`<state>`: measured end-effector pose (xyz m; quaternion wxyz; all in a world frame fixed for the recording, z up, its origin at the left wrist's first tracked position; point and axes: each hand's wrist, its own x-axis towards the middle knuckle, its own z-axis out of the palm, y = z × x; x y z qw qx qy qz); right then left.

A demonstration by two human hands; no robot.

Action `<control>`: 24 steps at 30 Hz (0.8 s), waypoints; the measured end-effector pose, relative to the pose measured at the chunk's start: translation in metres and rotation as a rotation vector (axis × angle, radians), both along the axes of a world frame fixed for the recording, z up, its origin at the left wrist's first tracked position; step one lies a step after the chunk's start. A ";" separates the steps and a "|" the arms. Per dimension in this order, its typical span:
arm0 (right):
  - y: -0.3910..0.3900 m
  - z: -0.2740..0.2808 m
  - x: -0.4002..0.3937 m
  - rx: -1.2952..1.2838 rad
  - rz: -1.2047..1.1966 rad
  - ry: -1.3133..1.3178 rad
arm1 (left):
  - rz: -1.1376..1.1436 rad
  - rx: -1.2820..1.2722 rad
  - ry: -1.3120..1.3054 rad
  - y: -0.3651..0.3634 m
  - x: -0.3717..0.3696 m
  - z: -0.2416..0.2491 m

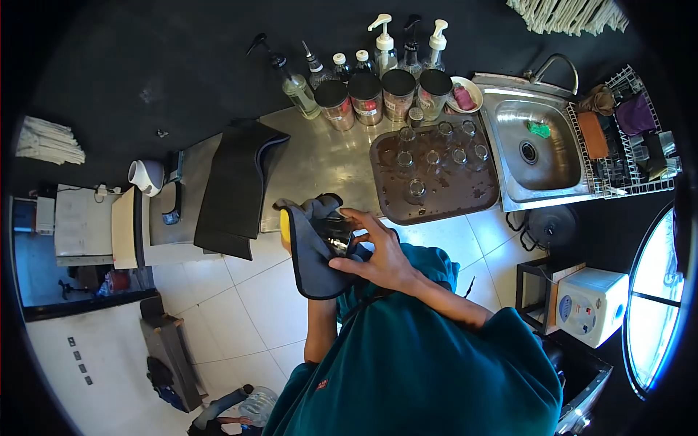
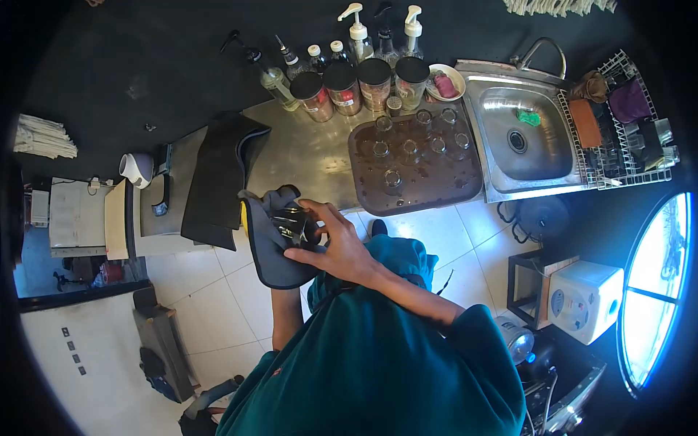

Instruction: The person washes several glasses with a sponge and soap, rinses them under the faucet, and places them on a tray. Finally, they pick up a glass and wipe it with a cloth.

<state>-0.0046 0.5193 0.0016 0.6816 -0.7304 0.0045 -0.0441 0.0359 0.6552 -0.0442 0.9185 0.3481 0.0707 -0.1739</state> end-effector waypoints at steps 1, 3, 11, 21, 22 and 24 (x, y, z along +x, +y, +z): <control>0.002 -0.005 0.001 -0.002 0.007 -0.001 | 0.018 0.062 0.005 -0.002 0.000 -0.009; 0.006 -0.013 0.004 0.161 -0.072 -0.028 | 0.001 0.006 0.036 -0.015 0.005 0.010; -0.011 -0.029 0.003 0.062 0.019 0.104 | 0.266 0.467 -0.321 -0.026 0.015 0.003; -0.007 -0.042 0.000 0.235 0.066 0.191 | 0.089 0.101 -0.017 -0.015 0.028 -0.002; -0.009 -0.042 0.001 0.234 0.063 0.194 | -0.095 -0.059 -0.067 -0.015 0.028 0.003; -0.014 -0.040 0.007 0.112 0.127 0.225 | -0.064 0.213 -0.294 -0.015 0.021 0.012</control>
